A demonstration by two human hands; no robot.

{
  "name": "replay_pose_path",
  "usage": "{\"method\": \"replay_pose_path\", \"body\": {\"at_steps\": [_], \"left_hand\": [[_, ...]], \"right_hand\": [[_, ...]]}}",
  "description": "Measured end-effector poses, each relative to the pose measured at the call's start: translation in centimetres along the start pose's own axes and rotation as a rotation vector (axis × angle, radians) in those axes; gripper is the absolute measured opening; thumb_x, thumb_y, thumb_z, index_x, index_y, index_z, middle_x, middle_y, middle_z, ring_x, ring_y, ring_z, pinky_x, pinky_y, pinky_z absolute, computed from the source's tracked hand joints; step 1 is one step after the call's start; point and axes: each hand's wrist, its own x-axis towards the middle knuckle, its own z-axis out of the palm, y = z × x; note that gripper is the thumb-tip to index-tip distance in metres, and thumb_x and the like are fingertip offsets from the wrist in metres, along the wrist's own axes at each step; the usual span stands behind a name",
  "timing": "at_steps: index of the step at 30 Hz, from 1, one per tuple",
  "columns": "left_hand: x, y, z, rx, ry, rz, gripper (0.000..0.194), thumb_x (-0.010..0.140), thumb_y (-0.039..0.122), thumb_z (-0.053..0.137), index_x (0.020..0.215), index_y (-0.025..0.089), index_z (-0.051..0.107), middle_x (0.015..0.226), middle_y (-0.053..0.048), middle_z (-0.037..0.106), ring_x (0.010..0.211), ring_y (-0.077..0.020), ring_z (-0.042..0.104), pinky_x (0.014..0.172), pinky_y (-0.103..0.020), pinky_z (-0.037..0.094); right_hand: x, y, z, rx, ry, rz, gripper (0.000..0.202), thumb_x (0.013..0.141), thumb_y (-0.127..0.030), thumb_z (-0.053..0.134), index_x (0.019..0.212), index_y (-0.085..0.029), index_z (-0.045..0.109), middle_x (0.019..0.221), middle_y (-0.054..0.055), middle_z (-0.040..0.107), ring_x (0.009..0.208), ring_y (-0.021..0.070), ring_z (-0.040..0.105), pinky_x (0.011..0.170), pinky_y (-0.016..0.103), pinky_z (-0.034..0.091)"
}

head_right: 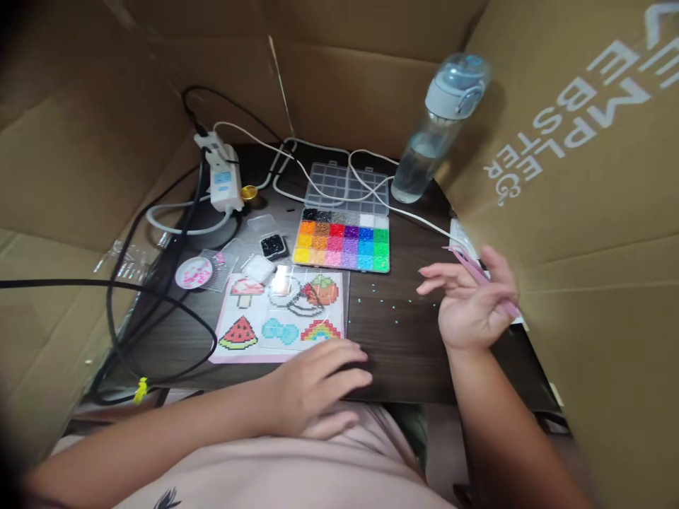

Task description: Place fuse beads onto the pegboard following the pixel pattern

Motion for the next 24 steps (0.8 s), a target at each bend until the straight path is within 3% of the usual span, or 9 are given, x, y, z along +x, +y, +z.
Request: {"method": "replay_pose_path", "body": {"at_steps": [3, 5, 7, 8, 11, 15, 18, 21, 24], "left_hand": [[1.3, 0.2, 2.5, -0.017, -0.026, 0.128, 0.027, 0.094, 0.032, 0.054, 0.113, 0.014, 0.062, 0.106, -0.010, 0.066, 0.102, -0.0196, 0.061, 0.089, -0.029, 0.054], [2.2, 0.4, 3.8, -0.002, -0.013, 0.165, 0.020, 0.093, 0.027, 0.055, 0.106, 0.015, 0.065, 0.099, -0.008, 0.066, 0.090, -0.0175, 0.060, 0.075, -0.026, 0.053], [2.8, 0.6, 4.3, 0.026, 0.018, 0.180, 0.012, 0.092, 0.019, 0.055, 0.088, 0.018, 0.067, 0.077, -0.003, 0.061, 0.071, -0.0159, 0.054, 0.060, -0.027, 0.047], [3.0, 0.5, 4.2, 0.035, 0.040, 0.183, 0.018, 0.091, 0.018, 0.054, 0.076, 0.019, 0.064, 0.068, -0.001, 0.055, 0.063, -0.0154, 0.049, 0.056, -0.028, 0.043], [2.6, 0.1, 2.8, 0.046, 0.097, 0.163, 0.034, 0.087, 0.015, 0.052, 0.054, 0.021, 0.048, 0.056, 0.002, 0.041, 0.054, -0.0142, 0.036, 0.052, -0.031, 0.036], [0.2, -1.1, -0.7, 0.056, 0.096, 0.050, 0.037, 0.083, 0.009, 0.052, 0.050, 0.021, 0.041, 0.055, 0.001, 0.040, 0.054, -0.0142, 0.034, 0.052, -0.032, 0.034], [-1.6, -1.9, -2.9, 0.060, 0.056, -0.044, 0.026, 0.081, 0.006, 0.057, 0.059, 0.019, 0.052, 0.063, -0.003, 0.055, 0.060, -0.0155, 0.047, 0.056, -0.033, 0.043], [-2.6, -2.5, -3.8, 0.034, -0.006, -0.067, 0.003, 0.085, 0.014, 0.062, 0.083, 0.014, 0.065, 0.087, -0.010, 0.070, 0.083, -0.0199, 0.064, 0.073, -0.035, 0.057], [-2.7, -2.7, -3.3, 0.027, -0.040, -0.085, 0.013, 0.087, 0.018, 0.063, 0.097, 0.010, 0.066, 0.100, -0.014, 0.074, 0.099, -0.0222, 0.069, 0.089, -0.036, 0.060]], "right_hand": [[1.6, -0.9, 2.6, 0.072, 0.000, 0.081, 0.052, 0.098, -0.062, 0.038, 0.121, -0.020, 0.060, 0.062, 0.000, 0.070, 0.039, 0.0136, 0.059, 0.038, 0.024, 0.049], [2.6, -1.6, 4.3, 0.085, -0.037, 0.105, 0.050, 0.096, -0.063, 0.044, 0.110, -0.020, 0.066, 0.063, 0.001, 0.070, 0.039, 0.0128, 0.058, 0.038, 0.026, 0.049], [3.0, -2.0, 5.8, 0.090, -0.080, 0.141, 0.047, 0.095, -0.061, 0.049, 0.100, -0.019, 0.069, 0.065, 0.002, 0.070, 0.040, 0.0133, 0.059, 0.038, 0.027, 0.048], [3.0, -2.1, 6.4, 0.104, -0.088, 0.150, 0.046, 0.095, -0.060, 0.050, 0.096, -0.018, 0.070, 0.065, 0.002, 0.070, 0.040, 0.0137, 0.059, 0.038, 0.028, 0.048], [2.2, -1.8, 7.0, 0.160, -0.075, 0.193, 0.048, 0.097, -0.059, 0.047, 0.089, -0.018, 0.070, 0.062, 0.002, 0.069, 0.040, 0.0140, 0.059, 0.038, 0.029, 0.048], [1.0, -1.0, 6.2, 0.187, -0.059, 0.310, 0.047, 0.099, -0.052, 0.046, 0.086, -0.016, 0.072, 0.058, 0.003, 0.067, 0.038, 0.0146, 0.056, 0.038, 0.030, 0.046], [0.8, -0.7, 5.6, 0.175, -0.065, 0.377, 0.044, 0.101, -0.047, 0.046, 0.085, -0.017, 0.074, 0.058, 0.004, 0.066, 0.037, 0.0136, 0.055, 0.040, 0.030, 0.045], [0.8, -0.6, 5.5, 0.179, -0.096, 0.435, 0.044, 0.099, -0.050, 0.049, 0.087, -0.016, 0.074, 0.057, 0.004, 0.067, 0.037, 0.0137, 0.054, 0.040, 0.030, 0.046], [0.6, -0.4, 5.5, 0.181, -0.112, 0.436, 0.045, 0.096, -0.054, 0.053, 0.089, -0.015, 0.074, 0.058, 0.004, 0.069, 0.040, 0.0154, 0.057, 0.040, 0.031, 0.048]]}}
